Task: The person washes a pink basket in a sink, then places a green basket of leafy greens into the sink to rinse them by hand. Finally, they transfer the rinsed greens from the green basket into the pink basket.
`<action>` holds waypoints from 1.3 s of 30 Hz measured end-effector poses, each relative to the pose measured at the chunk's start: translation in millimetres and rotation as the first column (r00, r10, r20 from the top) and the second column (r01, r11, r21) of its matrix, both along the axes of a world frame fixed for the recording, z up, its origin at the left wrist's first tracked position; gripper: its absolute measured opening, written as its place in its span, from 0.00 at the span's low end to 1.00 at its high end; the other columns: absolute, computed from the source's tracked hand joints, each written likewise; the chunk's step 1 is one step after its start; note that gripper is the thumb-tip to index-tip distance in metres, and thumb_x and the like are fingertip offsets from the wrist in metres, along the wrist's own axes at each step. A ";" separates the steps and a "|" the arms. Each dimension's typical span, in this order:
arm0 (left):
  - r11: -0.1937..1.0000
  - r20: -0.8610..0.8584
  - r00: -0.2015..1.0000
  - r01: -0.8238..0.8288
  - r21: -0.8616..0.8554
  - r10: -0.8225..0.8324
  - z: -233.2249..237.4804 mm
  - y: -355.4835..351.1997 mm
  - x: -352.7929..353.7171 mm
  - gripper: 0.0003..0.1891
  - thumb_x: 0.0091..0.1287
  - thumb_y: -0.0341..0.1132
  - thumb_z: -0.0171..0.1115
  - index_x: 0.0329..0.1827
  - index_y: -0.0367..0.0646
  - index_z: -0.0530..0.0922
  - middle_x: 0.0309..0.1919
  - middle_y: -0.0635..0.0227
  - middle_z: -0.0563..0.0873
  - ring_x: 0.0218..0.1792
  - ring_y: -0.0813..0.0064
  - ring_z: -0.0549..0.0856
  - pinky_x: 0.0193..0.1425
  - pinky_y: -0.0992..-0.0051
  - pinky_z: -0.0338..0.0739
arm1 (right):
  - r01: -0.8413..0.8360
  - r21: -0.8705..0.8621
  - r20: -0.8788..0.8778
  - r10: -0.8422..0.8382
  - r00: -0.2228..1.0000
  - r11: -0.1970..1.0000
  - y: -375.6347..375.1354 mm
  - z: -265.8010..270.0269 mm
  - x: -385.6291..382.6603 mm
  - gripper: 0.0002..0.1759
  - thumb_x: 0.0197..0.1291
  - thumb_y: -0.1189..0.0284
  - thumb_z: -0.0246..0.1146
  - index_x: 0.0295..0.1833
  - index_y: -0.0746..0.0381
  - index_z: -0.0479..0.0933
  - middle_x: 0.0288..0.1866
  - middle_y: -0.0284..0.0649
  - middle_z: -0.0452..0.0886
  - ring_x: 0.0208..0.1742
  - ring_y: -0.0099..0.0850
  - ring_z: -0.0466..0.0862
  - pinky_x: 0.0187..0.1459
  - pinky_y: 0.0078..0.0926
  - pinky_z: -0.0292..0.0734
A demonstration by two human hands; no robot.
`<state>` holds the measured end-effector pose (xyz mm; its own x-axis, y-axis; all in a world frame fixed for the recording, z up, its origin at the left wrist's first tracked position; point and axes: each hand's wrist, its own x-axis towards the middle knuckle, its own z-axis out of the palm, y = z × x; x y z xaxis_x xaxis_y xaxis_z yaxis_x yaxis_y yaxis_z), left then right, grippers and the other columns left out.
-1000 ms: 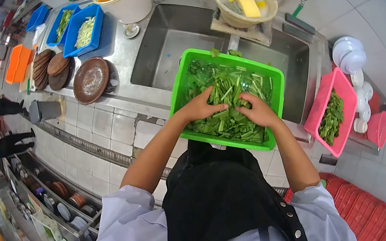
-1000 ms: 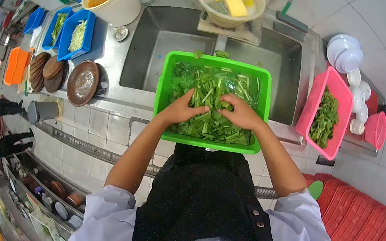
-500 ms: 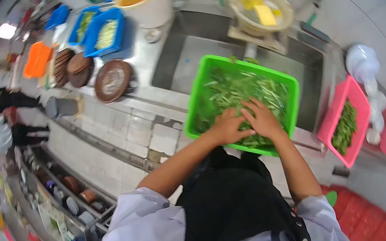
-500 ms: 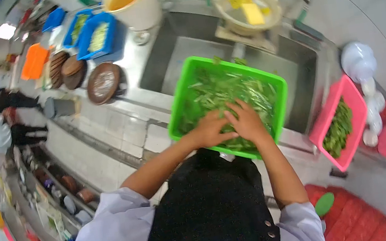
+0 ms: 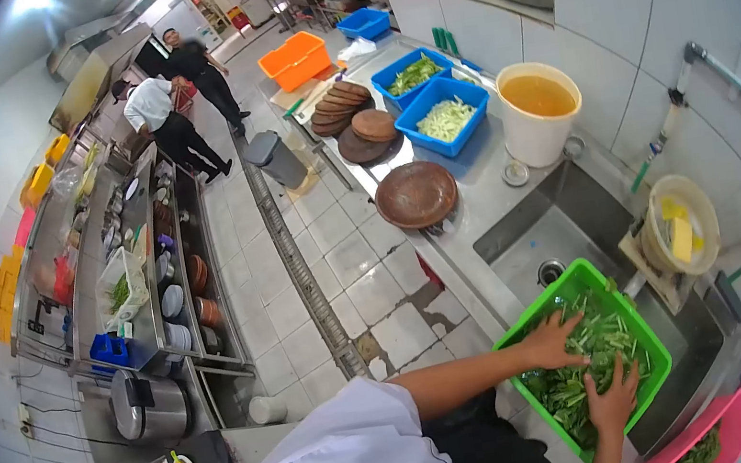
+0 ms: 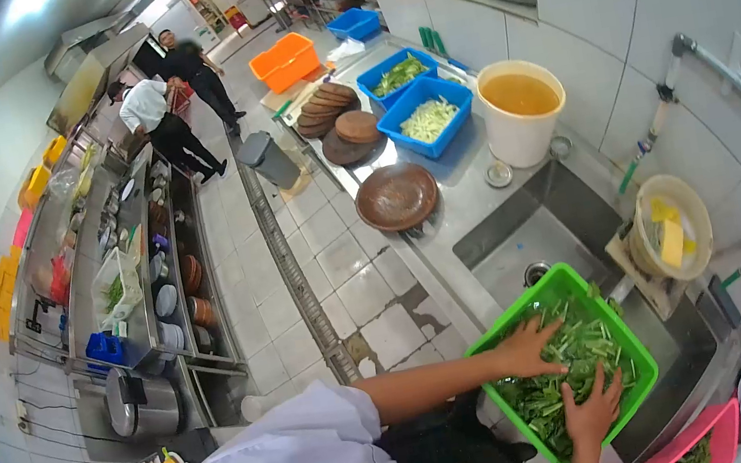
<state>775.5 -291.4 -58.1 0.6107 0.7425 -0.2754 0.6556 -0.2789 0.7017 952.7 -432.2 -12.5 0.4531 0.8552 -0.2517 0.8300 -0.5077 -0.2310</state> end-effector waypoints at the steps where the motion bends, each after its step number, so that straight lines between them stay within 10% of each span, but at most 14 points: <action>1: 0.994 -0.045 0.999 0.012 -0.104 -0.016 -0.6 3.1 6.7 0.63 0.56 0.76 0.68 0.87 0.49 0.50 0.79 0.32 0.55 0.78 0.29 0.60 0.80 0.42 0.60 | -0.002 0.025 0.003 0.002 1.000 1.000 2.8 -6.8 8.6 0.52 0.61 0.42 0.69 0.85 0.49 0.57 0.88 0.52 0.47 0.83 0.58 0.58 0.79 0.58 0.55; 3: 0.993 -0.092 0.995 0.018 -0.118 -0.029 -7.8 6.0 20.0 0.65 0.55 0.79 0.66 0.87 0.50 0.49 0.80 0.32 0.54 0.79 0.29 0.59 0.80 0.42 0.60 | 0.159 -0.212 -0.289 -0.217 0.932 0.964 10.6 -19.5 24.7 0.56 0.63 0.34 0.63 0.87 0.48 0.50 0.88 0.55 0.42 0.86 0.58 0.51 0.79 0.62 0.56; 10: 0.931 -0.231 0.946 0.140 -0.337 -0.226 -21.0 14.1 29.2 0.71 0.51 0.87 0.57 0.86 0.40 0.50 0.82 0.36 0.54 0.80 0.33 0.57 0.82 0.44 0.56 | 0.098 -0.666 -0.367 -0.439 0.820 0.740 26.1 -42.5 47.1 0.69 0.58 0.21 0.51 0.88 0.58 0.37 0.89 0.58 0.36 0.86 0.60 0.48 0.80 0.58 0.58; 17: 0.817 -0.089 0.964 0.161 -0.554 -0.251 -17.3 7.5 14.2 0.77 0.50 0.89 0.56 0.85 0.29 0.44 0.82 0.34 0.52 0.83 0.37 0.52 0.85 0.50 0.50 | 0.282 -0.544 -0.463 -0.563 0.685 0.790 3.0 -48.7 36.7 0.65 0.64 0.27 0.55 0.86 0.66 0.45 0.86 0.57 0.54 0.85 0.51 0.56 0.79 0.43 0.59; 22: 0.826 -0.011 0.990 0.111 -0.552 -0.140 -38.9 -6.6 21.6 0.75 0.50 0.87 0.60 0.85 0.32 0.44 0.83 0.33 0.49 0.82 0.34 0.51 0.85 0.47 0.49 | 0.271 -0.337 -0.854 -0.414 0.315 0.902 -13.3 -42.9 28.8 0.61 0.64 0.33 0.62 0.85 0.66 0.49 0.87 0.52 0.53 0.85 0.47 0.57 0.78 0.47 0.60; 28: 0.850 -0.010 0.999 -0.043 -0.525 0.045 -22.3 -20.5 25.3 0.71 0.53 0.83 0.62 0.86 0.38 0.47 0.82 0.38 0.56 0.82 0.39 0.57 0.84 0.55 0.55 | 0.470 -0.452 -0.624 -0.645 0.440 0.758 3.4 -40.7 5.2 0.67 0.57 0.28 0.63 0.88 0.59 0.44 0.88 0.53 0.48 0.85 0.53 0.53 0.75 0.63 0.57; 39: 0.900 0.201 0.966 -0.064 -0.432 0.166 -48.0 -24.7 38.6 0.55 0.63 0.76 0.59 0.83 0.40 0.61 0.71 0.38 0.76 0.73 0.45 0.75 0.78 0.61 0.68 | 0.590 -0.205 -0.826 -0.462 0.324 0.781 5.6 -78.2 -3.0 0.64 0.59 0.31 0.63 0.88 0.54 0.43 0.87 0.54 0.50 0.85 0.55 0.54 0.77 0.61 0.56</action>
